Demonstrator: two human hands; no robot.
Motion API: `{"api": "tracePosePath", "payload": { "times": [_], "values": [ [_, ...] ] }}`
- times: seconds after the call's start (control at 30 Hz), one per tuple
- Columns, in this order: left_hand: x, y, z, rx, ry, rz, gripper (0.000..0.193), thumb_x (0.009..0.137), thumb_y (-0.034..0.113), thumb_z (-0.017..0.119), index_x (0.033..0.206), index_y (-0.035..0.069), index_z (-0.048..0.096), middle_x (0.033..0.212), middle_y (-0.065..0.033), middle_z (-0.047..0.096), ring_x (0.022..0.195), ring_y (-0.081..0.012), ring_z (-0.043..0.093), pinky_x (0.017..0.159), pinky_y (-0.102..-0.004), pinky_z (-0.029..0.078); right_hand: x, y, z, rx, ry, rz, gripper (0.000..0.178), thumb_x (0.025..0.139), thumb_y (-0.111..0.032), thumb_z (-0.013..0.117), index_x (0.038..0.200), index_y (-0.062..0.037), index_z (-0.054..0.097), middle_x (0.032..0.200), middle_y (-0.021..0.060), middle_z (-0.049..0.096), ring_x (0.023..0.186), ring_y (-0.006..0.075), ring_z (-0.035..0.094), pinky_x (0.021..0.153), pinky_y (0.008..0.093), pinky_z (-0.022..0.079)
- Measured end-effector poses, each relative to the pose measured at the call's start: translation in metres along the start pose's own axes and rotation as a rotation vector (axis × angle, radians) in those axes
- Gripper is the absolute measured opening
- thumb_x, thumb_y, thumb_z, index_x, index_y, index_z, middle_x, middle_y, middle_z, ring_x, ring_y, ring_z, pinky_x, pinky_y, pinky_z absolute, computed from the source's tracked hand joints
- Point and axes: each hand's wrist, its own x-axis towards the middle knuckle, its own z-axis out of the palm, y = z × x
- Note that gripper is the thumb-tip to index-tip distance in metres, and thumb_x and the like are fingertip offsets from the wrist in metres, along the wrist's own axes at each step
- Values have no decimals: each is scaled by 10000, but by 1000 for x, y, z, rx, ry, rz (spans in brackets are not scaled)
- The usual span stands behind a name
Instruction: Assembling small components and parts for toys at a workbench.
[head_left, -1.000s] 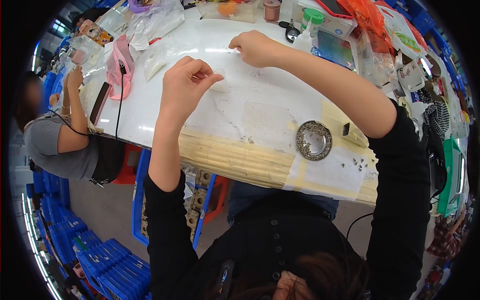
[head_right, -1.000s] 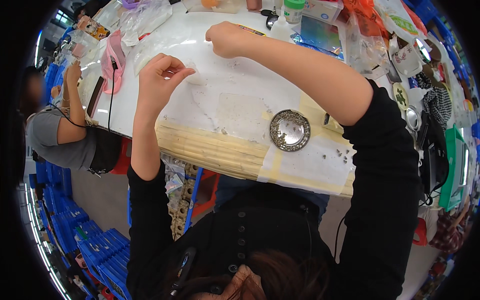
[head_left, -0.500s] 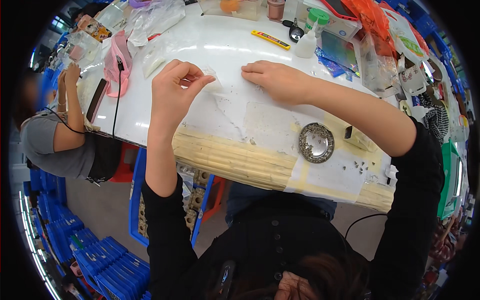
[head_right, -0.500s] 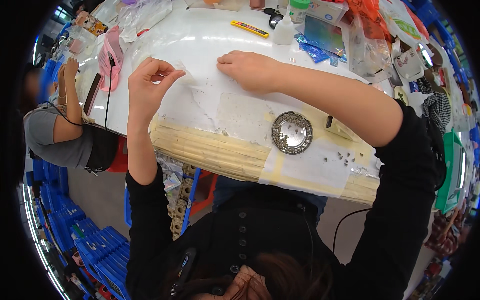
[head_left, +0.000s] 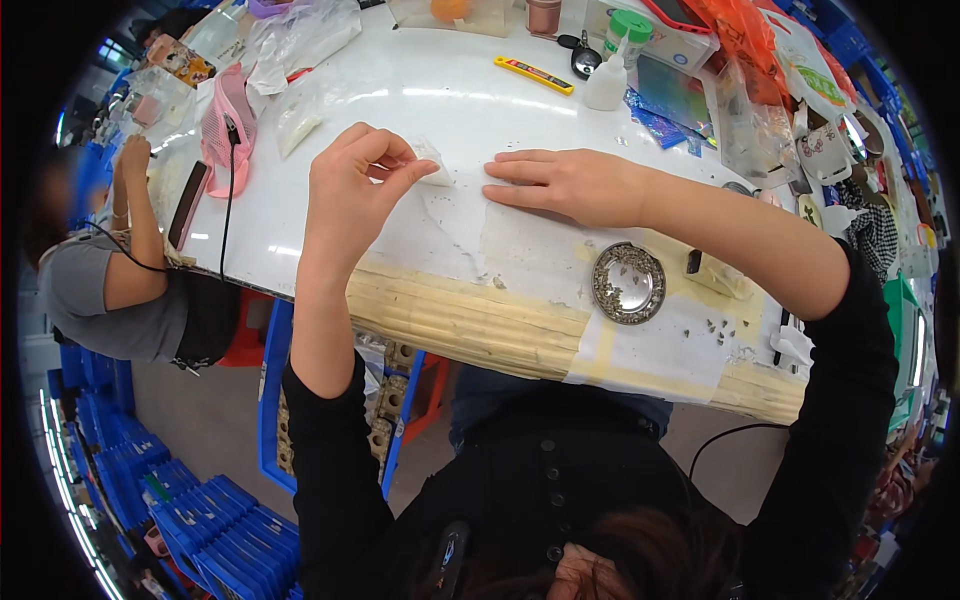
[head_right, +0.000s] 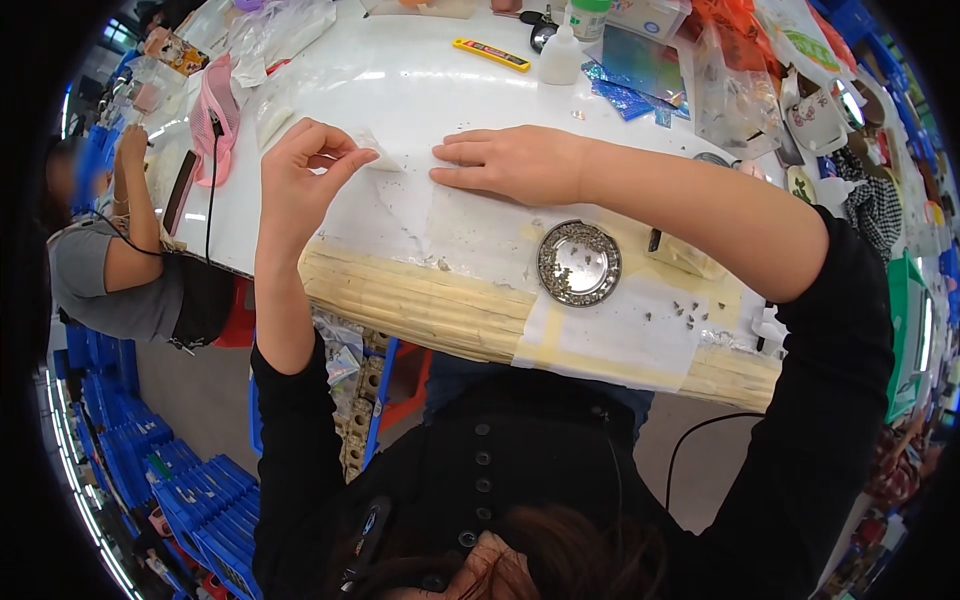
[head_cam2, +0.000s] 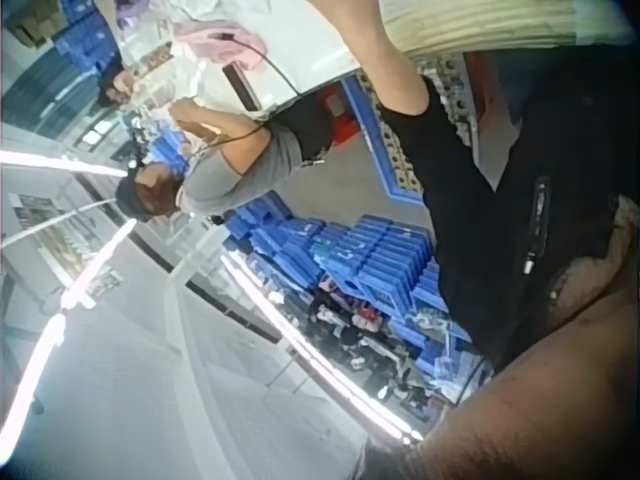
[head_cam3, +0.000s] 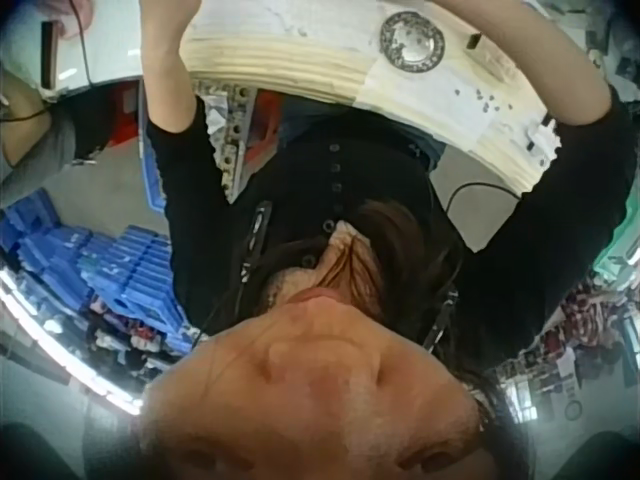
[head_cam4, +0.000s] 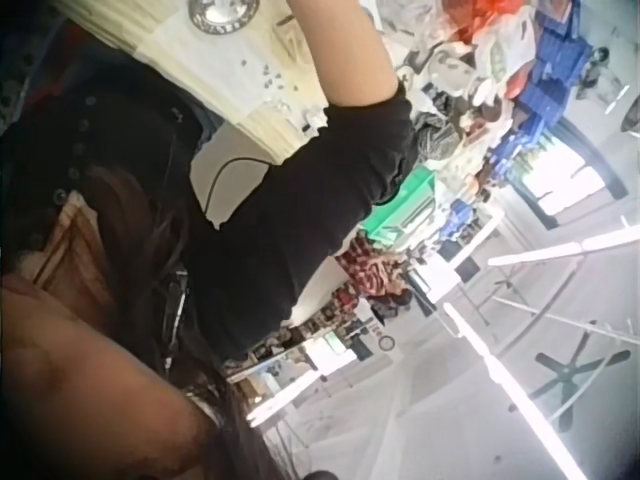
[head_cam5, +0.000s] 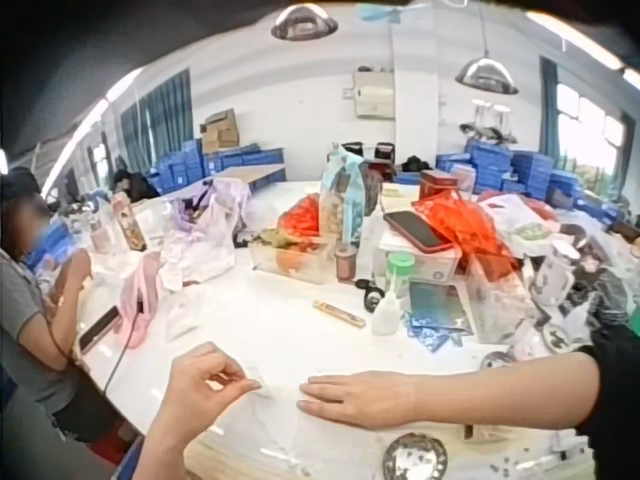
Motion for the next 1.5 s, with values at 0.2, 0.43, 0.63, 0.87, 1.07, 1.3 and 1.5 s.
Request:
{"api": "tracePosePath", "payload": {
  "times": [0.2,0.43,0.63,0.87,1.07,1.3,1.5],
  "values": [
    [11,5,-2,35,-118,11,218,735,135,805,737,-2,636,695,-52,565,627,-147,553,585,-270,466,-8,20,-15,-181,-18,-181,350,879,-73,518,1222,-45,585,1263,97,590,1157,234,576,837,312,548],
    [35,17,2,159,-392,-63,252,723,109,812,724,-13,592,688,-35,547,598,-114,489,548,-258,416,24,21,-23,-49,-65,106,121,818,-51,616,919,-4,662,974,87,667,922,264,627,742,353,531],
    [34,10,20,141,-326,1,241,718,139,811,737,2,614,703,-48,563,619,-147,519,584,-284,440,41,20,-43,571,182,583,126,797,-45,648,898,-4,711,840,90,704,787,184,674,772,322,522],
    [31,11,31,130,-236,5,207,724,174,806,763,42,651,739,-52,600,699,-192,620,638,-317,494,65,12,-66,1083,165,765,153,825,-45,649,953,12,710,908,111,705,851,154,686,818,258,549],
    [26,6,35,118,-164,75,205,736,189,804,778,52,658,766,-42,614,736,-187,651,648,-315,512,74,14,-67,903,95,717,146,878,-38,601,969,16,701,928,111,703,839,152,693,803,239,553],
    [17,4,21,143,-88,91,218,729,191,810,747,42,651,739,-35,603,699,-175,623,631,-300,497,57,27,-48,369,176,584,216,886,-79,555,1039,15,674,923,146,689,794,239,660,751,347,516],
    [11,4,4,95,-23,84,221,725,163,813,735,19,646,714,-39,600,668,-162,591,628,-281,486,22,4,-10,112,22,255,345,884,4,522,1223,-11,587,1271,157,565,1181,281,536,979,368,462]
  ]
}}
